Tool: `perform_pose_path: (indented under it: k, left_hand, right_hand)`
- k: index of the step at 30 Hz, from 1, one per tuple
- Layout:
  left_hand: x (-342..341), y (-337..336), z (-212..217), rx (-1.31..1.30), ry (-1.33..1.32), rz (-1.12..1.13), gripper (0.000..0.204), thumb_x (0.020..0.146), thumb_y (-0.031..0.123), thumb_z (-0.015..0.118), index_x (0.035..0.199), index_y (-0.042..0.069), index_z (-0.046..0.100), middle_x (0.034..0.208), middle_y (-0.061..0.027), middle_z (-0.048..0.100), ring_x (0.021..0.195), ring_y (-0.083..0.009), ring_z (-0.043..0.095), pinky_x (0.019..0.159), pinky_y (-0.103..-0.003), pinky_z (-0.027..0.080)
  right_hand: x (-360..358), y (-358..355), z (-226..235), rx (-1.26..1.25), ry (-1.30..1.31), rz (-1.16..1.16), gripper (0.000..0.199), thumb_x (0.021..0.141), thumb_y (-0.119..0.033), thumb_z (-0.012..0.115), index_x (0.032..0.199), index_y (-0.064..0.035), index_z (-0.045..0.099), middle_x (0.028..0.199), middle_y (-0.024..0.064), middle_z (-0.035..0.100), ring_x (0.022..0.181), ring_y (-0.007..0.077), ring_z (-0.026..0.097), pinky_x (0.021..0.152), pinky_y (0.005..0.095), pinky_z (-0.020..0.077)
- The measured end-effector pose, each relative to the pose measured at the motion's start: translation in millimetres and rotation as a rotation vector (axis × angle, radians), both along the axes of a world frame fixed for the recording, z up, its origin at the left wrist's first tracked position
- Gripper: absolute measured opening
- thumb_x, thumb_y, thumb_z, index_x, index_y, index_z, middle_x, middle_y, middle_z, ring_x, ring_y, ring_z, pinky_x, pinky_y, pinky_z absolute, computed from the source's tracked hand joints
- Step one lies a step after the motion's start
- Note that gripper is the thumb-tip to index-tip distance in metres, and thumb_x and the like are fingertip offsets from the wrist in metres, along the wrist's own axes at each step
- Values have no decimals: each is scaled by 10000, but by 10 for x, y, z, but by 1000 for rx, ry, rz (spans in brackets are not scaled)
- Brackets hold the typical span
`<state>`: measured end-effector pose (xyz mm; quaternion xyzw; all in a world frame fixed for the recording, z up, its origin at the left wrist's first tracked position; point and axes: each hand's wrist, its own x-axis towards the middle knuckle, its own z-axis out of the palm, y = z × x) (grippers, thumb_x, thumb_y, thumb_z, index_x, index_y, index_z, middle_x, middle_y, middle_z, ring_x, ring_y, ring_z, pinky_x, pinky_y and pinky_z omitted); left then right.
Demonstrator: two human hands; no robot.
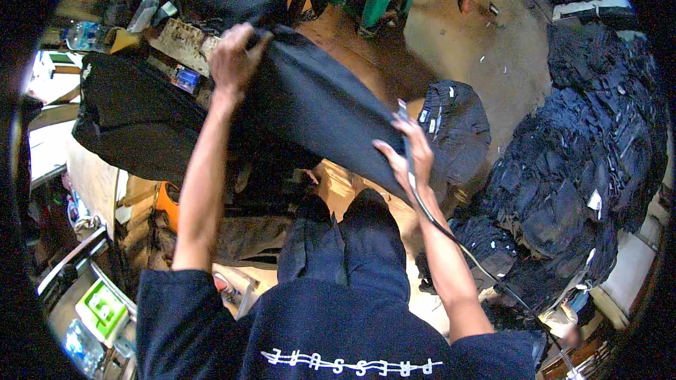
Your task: The person uses a handheld electric tool to remove loose threads and fabric pills from the surface of black pants. They repeatedly lift, rotate, and reposition the pants to access different areas while working in a cluttered workshop environment.
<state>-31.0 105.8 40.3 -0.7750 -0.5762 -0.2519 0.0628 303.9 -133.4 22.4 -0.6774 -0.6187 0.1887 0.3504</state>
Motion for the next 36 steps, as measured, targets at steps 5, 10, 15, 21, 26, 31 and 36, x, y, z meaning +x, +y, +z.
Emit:
perform_pose_path:
  k: [5, 10, 15, 21, 26, 31, 36]
  left_hand:
    - [62, 140, 208, 137, 90, 292, 670, 867, 405, 877, 1380, 63, 614, 1449, -196, 618, 1343, -373, 569, 1093, -573, 430]
    - [812, -1362, -231, -229, -259, -100, 927, 889, 649, 784, 1645, 229, 452, 1772, -163, 319, 1656, -383, 229, 1316, -638, 147]
    - [748, -1204, -654, -116, -14, -43, 940, 875, 826, 658, 1617, 260, 540, 1753, -146, 375, 1640, -346, 304, 1316, -638, 201]
    - [329, -596, -437, -404, -134, 172, 811, 937, 629, 747, 1586, 174, 575, 1640, -220, 515, 1526, -406, 471, 1269, -494, 383]
    - [949, -1300, -195, -164, -240, 174, 486, 956, 215, 764, 1395, 28, 671, 1381, -228, 699, 1314, -415, 630, 1160, -487, 477]
    - [1158, -1839, -494, -302, 41, 23, 994, 859, 769, 725, 1617, 157, 526, 1755, -191, 352, 1647, -361, 281, 1339, -606, 140]
    - [484, -1064, -578, -319, -8, 13, 1043, 797, 706, 823, 1605, 123, 517, 1769, -205, 312, 1658, -383, 232, 1339, -588, 172]
  right_hand:
    - [-243, 576, -239, 64, 138, 88, 494, 847, -226, 930, 1259, -67, 710, 1176, 180, 780, 1074, 333, 766, 951, 406, 583]
    - [574, -75, 32, -82, 45, 5, 616, 754, -275, 1007, 1264, -87, 718, 1250, 156, 789, 1143, 276, 767, 1001, 394, 584]
    - [672, -254, -134, -73, 67, 50, 578, 765, -270, 1004, 1235, -80, 726, 1212, 154, 799, 1133, 276, 767, 1000, 386, 579]
    - [172, 516, -360, 53, 123, 227, 494, 854, -317, 926, 1197, -31, 714, 1108, 178, 764, 1005, 352, 764, 882, 432, 596]
    - [610, 56, -166, 25, 121, 171, 597, 780, -333, 982, 1237, -63, 710, 1159, 175, 776, 1061, 339, 767, 939, 416, 598]
    - [668, -148, -192, 8, 101, 184, 584, 767, -297, 993, 1234, -75, 720, 1187, 146, 781, 1094, 329, 762, 991, 414, 589]
    - [181, 323, -347, 123, 140, 232, 511, 779, -260, 963, 1173, -51, 715, 1114, 171, 761, 1024, 344, 759, 920, 415, 594]
